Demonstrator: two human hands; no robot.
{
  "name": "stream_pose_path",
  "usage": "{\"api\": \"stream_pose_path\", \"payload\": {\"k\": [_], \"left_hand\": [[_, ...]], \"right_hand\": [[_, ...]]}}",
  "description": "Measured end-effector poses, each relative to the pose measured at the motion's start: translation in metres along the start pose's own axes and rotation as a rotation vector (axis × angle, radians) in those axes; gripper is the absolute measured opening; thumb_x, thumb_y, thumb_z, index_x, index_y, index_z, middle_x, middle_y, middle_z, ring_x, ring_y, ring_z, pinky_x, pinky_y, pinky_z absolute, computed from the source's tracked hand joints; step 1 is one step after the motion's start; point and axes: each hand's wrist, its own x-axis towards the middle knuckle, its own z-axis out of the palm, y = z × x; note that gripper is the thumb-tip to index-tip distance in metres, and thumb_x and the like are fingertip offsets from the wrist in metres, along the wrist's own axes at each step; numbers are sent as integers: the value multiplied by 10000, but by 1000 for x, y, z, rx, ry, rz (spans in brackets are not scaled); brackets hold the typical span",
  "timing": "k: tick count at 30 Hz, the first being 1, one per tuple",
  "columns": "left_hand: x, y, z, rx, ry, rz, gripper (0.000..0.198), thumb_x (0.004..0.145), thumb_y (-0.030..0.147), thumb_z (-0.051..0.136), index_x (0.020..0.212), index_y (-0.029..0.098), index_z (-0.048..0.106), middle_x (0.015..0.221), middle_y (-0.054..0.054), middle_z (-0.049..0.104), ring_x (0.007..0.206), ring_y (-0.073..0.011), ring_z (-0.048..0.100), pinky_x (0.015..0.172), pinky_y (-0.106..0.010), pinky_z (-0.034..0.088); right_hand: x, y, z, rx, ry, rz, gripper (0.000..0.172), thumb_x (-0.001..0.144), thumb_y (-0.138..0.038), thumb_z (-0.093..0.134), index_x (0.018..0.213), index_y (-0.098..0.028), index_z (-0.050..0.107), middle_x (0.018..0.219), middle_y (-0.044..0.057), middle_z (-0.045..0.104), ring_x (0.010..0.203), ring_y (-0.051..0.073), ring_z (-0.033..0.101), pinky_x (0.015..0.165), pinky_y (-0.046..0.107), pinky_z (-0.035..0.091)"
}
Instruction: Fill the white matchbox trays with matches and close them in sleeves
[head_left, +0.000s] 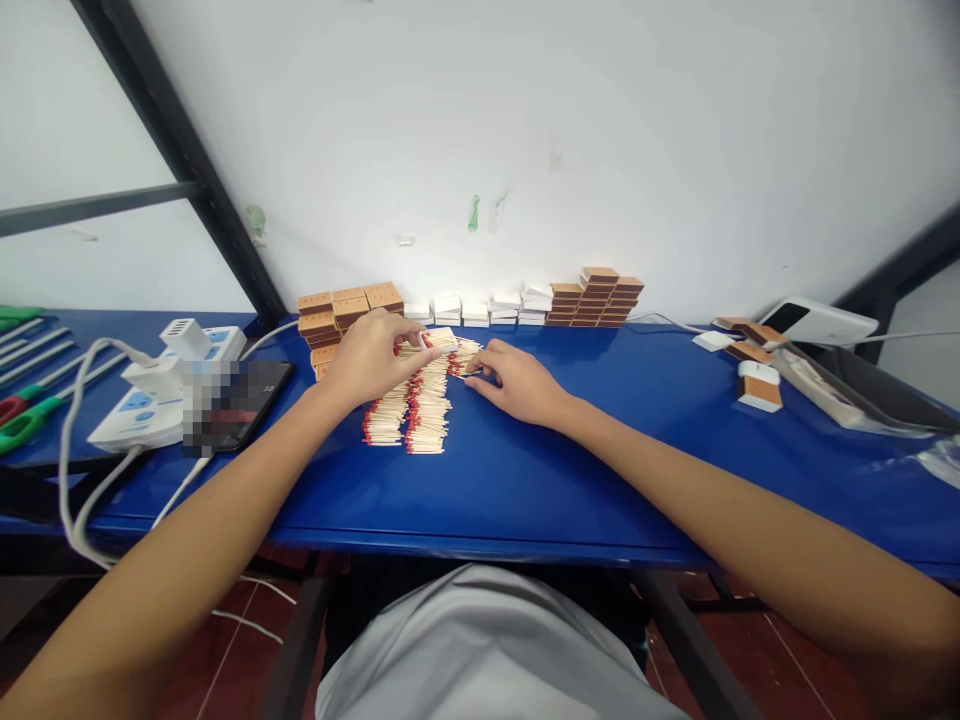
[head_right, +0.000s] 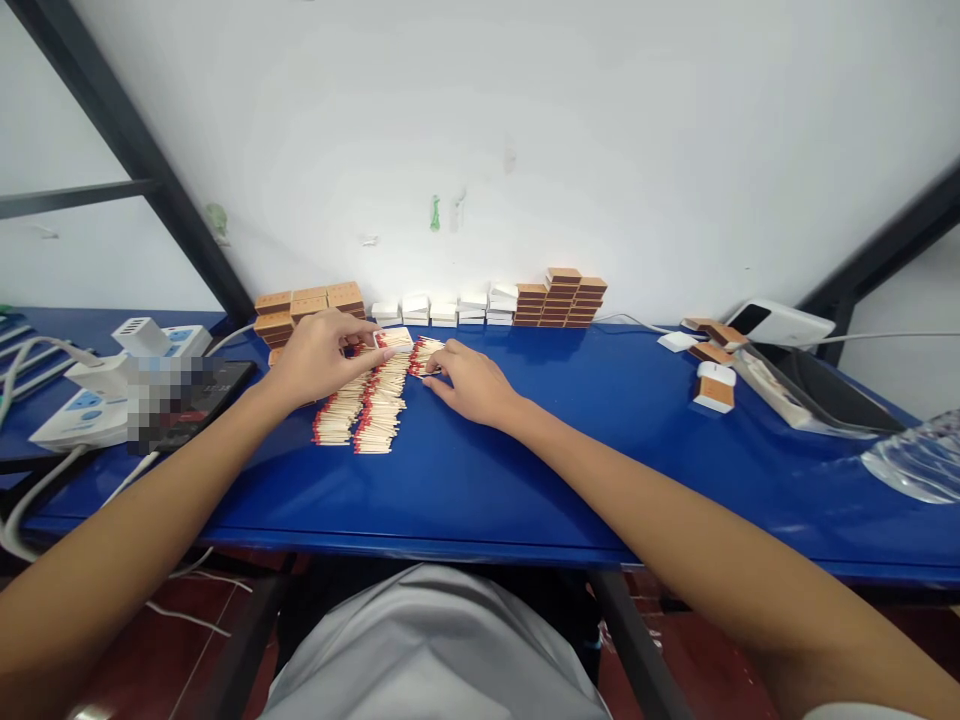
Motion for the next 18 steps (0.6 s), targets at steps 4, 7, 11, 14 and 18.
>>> {"api": "stream_pose_path", "payload": {"k": [4,7,11,14,18], "left_hand": [[0,-1,3,-2,-7,19,439,914,636,714,909,211,824,839,-80,775,851,-270,667,782,-389,468],[-1,-1,4,-8,-10,26,434,919,631,717,917,210,823,847,-83,777,879,-282,674,800,-393,463],[-1,-2,4,6,-31,37,387,926,587,725,919,211,815,871,-78,786,893,-279,673,795,-382,453],[-2,-2,4,13,-40,50,364,924,570,735,901,214,809,872,-73,787,891,-276,670,777,-377,449],[-2,0,6,4,-47,62,359,915,569,750,957,219,817,921,-77,803,905,-279,686,791,-386,467]], "right_hand": [[1,3,0,7,2,-1,79,1005,-243,644,979,-193,699,1008,65,614,836,189,588,743,308,414],[1,6,-2,6,-8,-1,74,1000,-227,642,956,-189,689,1004,65,615,828,184,585,744,304,415],[-5,9,-9,-3,-43,-1,72,999,-219,635,959,-185,685,1010,66,617,807,176,574,727,299,414],[-12,13,-18,-8,-72,-3,84,998,-232,632,954,-192,690,989,60,618,800,178,572,720,302,415],[-18,18,-27,-9,-96,0,95,988,-254,640,936,-199,697,965,57,615,797,182,574,727,309,425]]}}
